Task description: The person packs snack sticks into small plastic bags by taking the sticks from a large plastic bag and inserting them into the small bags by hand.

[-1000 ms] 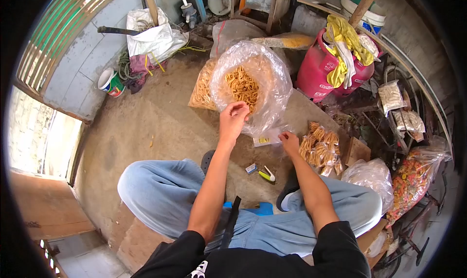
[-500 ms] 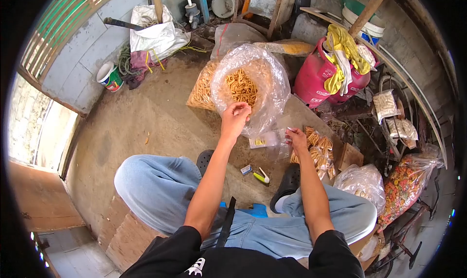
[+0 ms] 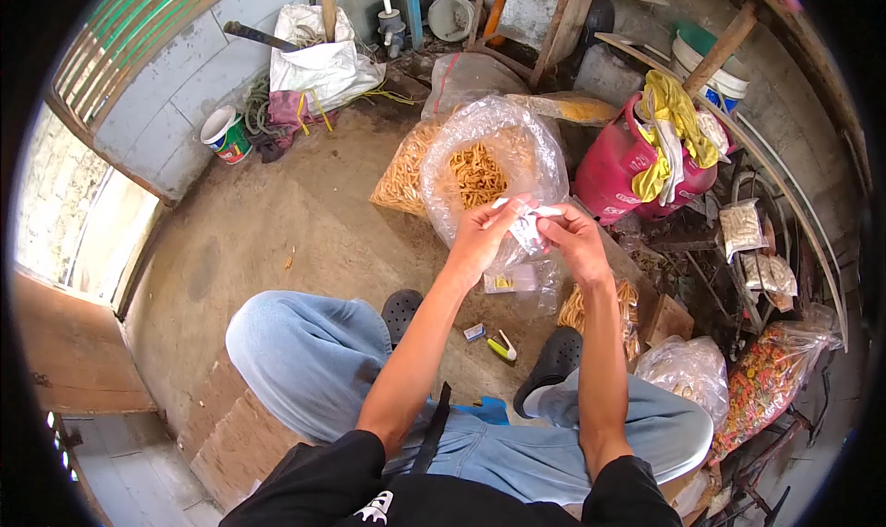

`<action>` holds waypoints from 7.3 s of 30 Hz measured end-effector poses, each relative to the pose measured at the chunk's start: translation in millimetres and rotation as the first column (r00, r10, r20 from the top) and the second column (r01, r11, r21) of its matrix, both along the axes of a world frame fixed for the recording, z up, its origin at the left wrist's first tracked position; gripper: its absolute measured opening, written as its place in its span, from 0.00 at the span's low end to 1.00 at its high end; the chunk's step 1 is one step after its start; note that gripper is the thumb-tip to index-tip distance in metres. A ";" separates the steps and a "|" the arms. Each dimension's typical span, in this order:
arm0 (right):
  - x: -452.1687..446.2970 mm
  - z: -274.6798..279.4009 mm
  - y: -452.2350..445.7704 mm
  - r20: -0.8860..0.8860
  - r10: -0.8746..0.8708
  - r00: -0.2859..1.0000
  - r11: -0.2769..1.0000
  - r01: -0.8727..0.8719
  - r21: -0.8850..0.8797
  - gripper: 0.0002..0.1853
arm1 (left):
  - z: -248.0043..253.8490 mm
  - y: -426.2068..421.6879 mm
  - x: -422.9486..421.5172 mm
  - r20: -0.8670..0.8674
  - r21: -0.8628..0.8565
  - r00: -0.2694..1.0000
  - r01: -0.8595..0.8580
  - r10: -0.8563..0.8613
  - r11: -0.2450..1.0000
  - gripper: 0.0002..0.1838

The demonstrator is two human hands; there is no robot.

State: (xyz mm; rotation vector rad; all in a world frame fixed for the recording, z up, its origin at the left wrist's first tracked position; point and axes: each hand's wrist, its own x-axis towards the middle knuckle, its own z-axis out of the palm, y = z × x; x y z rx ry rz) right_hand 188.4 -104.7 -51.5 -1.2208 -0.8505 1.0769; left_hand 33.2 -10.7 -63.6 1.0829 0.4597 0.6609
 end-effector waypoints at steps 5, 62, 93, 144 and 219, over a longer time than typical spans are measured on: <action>-18.6 12.3 6.7 0.153 0.083 0.985 0.992 -0.068 -0.103 0.11 | 12.5 5.1 -8.0 0.100 -0.025 0.970 -0.222 0.223 0.975 0.16; -33.5 61.9 0.6 0.274 -0.197 0.941 0.971 0.149 0.185 0.10 | 53.1 12.3 -35.5 -0.128 0.348 0.933 -0.274 0.335 0.896 0.18; -54.5 78.6 6.2 0.867 -0.446 0.222 0.872 -0.110 0.477 0.08 | 52.4 26.6 -43.4 -0.015 -0.355 0.999 -0.045 0.043 0.934 0.17; -7.6 -244.6 180.9 0.807 0.248 0.535 0.908 0.163 -0.387 0.30 | -55.7 96.1 -31.2 -0.029 -0.748 0.822 -0.395 0.568 0.533 0.07; -40.4 99.6 10.2 0.596 0.005 0.803 0.990 0.082 -0.118 0.13 | 25.5 45.5 -28.1 0.404 -0.802 0.835 0.128 0.373 0.583 0.04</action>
